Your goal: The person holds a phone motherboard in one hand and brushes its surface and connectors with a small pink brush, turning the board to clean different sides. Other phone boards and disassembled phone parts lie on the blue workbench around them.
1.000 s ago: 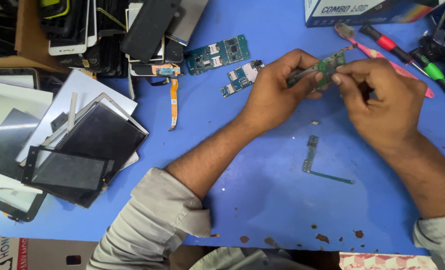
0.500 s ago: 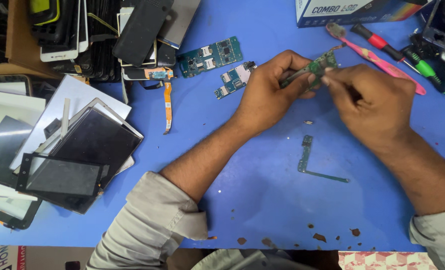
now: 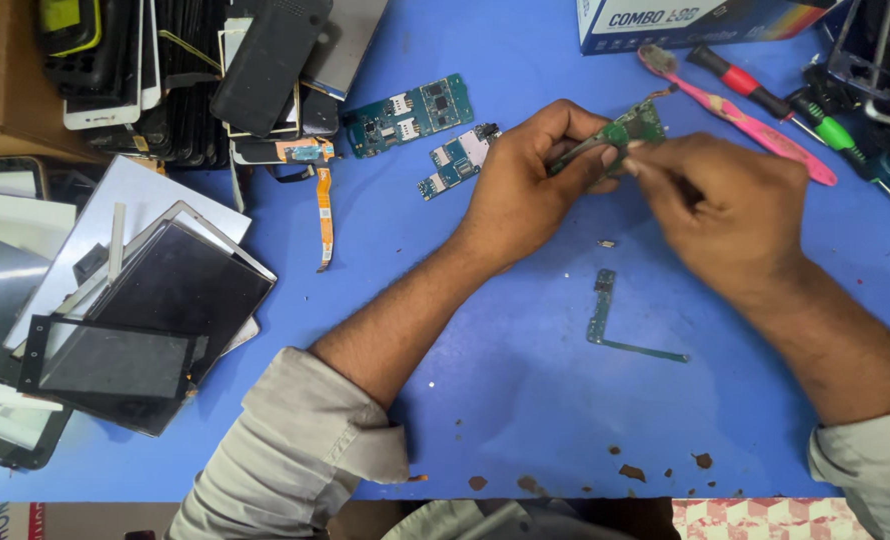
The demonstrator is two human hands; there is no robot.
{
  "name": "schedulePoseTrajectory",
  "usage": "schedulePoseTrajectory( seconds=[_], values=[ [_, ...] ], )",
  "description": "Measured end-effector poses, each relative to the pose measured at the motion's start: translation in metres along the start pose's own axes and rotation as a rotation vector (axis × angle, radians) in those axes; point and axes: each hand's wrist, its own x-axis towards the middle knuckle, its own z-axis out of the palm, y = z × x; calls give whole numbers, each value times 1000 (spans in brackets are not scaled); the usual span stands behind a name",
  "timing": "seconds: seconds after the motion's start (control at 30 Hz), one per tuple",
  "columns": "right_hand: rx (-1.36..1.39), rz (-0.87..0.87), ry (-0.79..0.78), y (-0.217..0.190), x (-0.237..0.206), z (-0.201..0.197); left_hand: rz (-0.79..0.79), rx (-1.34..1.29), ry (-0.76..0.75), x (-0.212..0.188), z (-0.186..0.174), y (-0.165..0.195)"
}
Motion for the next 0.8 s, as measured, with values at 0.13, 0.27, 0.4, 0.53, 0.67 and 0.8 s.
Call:
schedulePoseTrajectory(
  seconds=[0.13, 0.27, 0.4, 0.53, 0.67, 0.8],
  values=[
    [0, 15, -21, 4, -1, 0, 1, -27, -7, 0, 1, 0],
    [-65, 17, -59, 11, -6, 1, 0, -20, -8, 1, 1, 0],
    [27, 30, -14, 16, -9, 2, -1, -7, -10, 0, 0, -1],
    [26, 31, -40, 15, -9, 2, 4, -30, -14, 1, 0, -1],
    [21, 81, -19, 12, -7, 1, 10, 5, -21, 1, 1, 1],
    [40, -20, 0, 13, -6, 2, 33, 2, -36, 1, 0, 1]
  ],
)
